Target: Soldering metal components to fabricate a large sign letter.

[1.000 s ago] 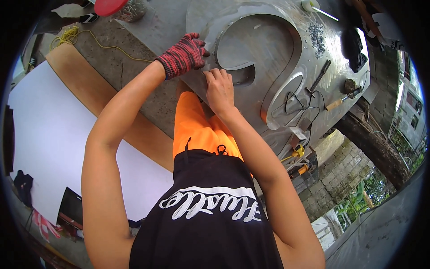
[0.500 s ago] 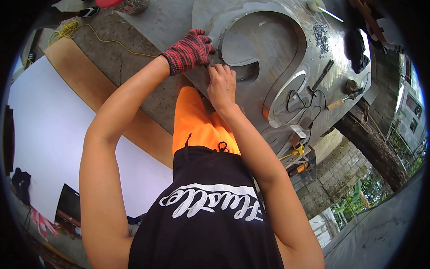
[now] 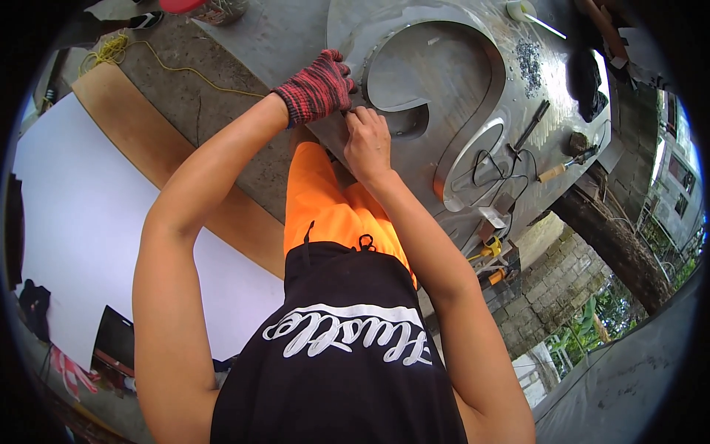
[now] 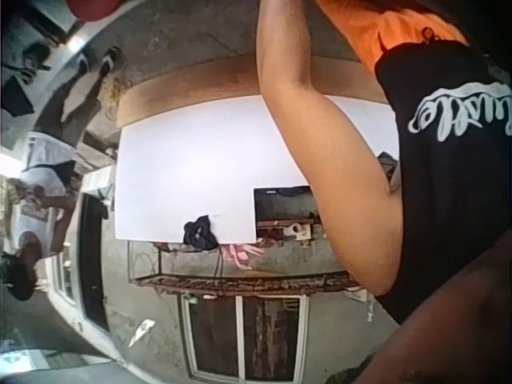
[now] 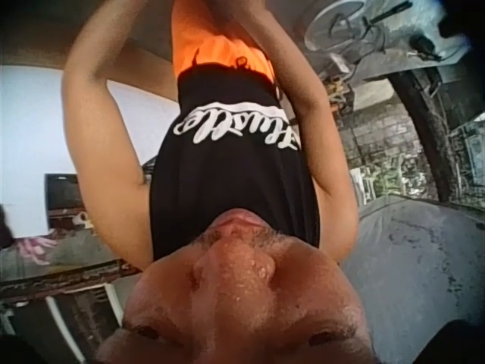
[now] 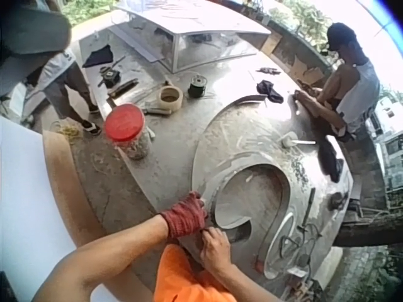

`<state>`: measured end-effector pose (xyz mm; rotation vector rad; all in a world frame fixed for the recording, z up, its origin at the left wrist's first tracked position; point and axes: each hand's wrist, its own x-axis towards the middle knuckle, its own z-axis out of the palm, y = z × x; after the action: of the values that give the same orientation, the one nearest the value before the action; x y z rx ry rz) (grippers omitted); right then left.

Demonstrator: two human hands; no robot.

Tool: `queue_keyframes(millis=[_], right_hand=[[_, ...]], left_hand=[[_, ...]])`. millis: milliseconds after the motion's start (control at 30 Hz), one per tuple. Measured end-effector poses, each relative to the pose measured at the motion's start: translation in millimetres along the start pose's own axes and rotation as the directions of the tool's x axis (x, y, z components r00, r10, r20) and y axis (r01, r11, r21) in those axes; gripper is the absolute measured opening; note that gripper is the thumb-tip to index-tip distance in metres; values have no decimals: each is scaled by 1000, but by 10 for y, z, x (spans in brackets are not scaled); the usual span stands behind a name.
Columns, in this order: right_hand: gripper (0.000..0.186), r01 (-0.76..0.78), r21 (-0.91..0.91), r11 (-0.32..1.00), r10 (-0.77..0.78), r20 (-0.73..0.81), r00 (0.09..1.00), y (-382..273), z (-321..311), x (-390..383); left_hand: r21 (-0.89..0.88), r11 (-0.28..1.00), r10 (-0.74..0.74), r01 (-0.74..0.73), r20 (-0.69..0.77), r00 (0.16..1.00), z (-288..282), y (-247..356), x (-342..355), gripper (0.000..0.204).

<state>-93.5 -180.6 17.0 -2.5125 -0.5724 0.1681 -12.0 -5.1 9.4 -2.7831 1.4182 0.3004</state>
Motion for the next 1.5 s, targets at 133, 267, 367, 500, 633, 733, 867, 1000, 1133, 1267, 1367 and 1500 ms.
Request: queue_keyframes(millis=[133, 267, 367, 500, 633, 733, 867, 1000, 1133, 1267, 1367, 1500], right_hand=[[12, 4, 1, 1000, -4, 8, 1000, 3, -11, 11], [14, 2, -16, 1000, -1, 22, 1000, 19, -12, -3], [20, -1, -27, 1000, 2, 19, 1000, 34, -23, -30], [27, -40, -6, 999, 40, 1, 999, -8, -68, -26], [26, -14, 54, 998, 15, -17, 1000, -60, -399, 22], [27, -41, -110, 993, 26, -133, 991, 212, -686, 49], [25, 78, -95, 992, -74, 40, 996, 451, -767, 182], [22, 150, -86, 985, -140, 109, 984, 606, -721, 180], [24, 157, -19, 987, -154, 109, 982, 657, -686, 176], [30, 180, -2, 984, -179, 111, 978, 704, -690, 210], [33, 181, -8, 983, -179, 125, 976, 714, -703, 206], [35, 174, -9, 985, -171, 123, 978, 715, -724, 219]], left_hand=[[-30, 999, -40, 41, 15, 999, 8, 4, 29, 29], [-37, 997, -65, 65, 3, 998, 16, -7, 39, 29], [-124, 992, 20, -14, 52, 998, 71, -107, -2, 25], [-216, 966, -191, 140, -237, 953, 203, -106, -183, 53], [-487, 768, -619, 416, -396, 678, 247, 68, -325, 84], [-574, 661, -734, 482, -362, 575, 179, 290, -319, 88], [-768, 389, -917, 509, -269, 294, 407, 459, -305, 77], [-864, 196, -962, 463, -78, 261, 336, 569, -61, 68], [-821, 261, -946, 507, -114, 304, 334, 535, 5, 66], [-790, 337, -916, 511, -151, 371, 389, 446, 11, 66], [-777, 377, -898, 505, -173, 404, 417, 427, 36, 65], [-797, 380, -883, 469, -161, 441, 419, 420, 89, 65]])
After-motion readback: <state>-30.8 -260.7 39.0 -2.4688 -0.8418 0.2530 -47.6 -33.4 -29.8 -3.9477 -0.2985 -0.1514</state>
